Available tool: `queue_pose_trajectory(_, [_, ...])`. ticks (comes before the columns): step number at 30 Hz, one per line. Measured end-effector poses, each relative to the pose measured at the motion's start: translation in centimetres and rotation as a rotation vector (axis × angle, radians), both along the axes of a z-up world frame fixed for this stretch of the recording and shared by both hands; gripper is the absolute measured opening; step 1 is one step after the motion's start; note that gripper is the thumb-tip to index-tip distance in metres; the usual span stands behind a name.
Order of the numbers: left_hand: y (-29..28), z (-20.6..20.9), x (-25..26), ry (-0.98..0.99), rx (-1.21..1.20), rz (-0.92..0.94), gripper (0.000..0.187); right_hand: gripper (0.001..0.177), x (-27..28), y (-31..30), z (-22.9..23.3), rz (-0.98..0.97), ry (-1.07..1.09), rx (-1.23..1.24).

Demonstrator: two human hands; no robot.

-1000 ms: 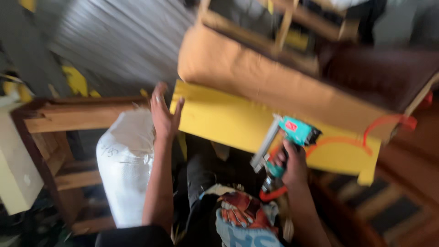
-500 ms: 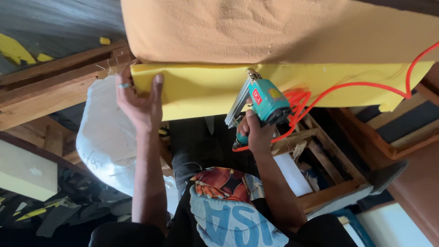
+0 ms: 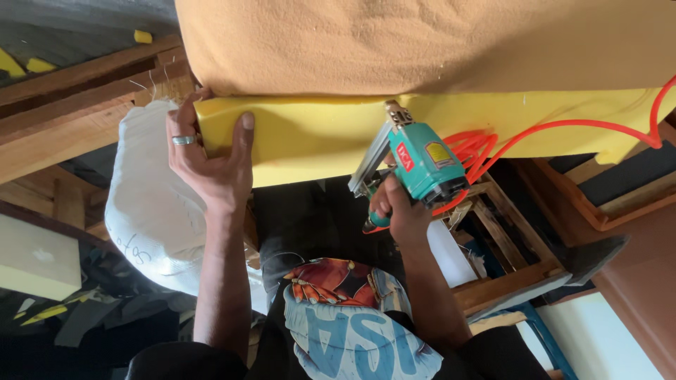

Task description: The person attaches foam padding to a wooden furniture frame using a pneumatic stapler and trims the excess foam using a knife.

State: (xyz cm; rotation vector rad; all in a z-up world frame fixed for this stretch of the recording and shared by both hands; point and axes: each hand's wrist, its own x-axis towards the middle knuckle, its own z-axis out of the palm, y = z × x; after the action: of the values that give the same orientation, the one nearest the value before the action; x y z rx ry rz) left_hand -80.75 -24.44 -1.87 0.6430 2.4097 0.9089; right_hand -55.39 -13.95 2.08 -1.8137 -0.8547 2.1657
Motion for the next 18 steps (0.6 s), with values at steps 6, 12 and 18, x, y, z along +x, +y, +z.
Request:
queue_pose_trajectory(6, [0.1, 0.0, -0.1, -0.025, -0.001, 0.014, 0.046, 0.020, -0.7, -0.2, -0.8, 0.005, -0.015, -0.013])
queue_pose_trajectory(12, [0.2, -0.4, -0.2, 0.002, 0.036, 0.000, 0.047, 0.025, -1.3, -0.7, 0.3, 0.010, 0.016, -0.049])
queue_pose_trajectory(18, [-0.1, -0.7, -0.1, 0.036, 0.038, -0.011, 0.048, 0.030, -1.9, -0.7, -0.1, -0.003, -0.020, -0.086])
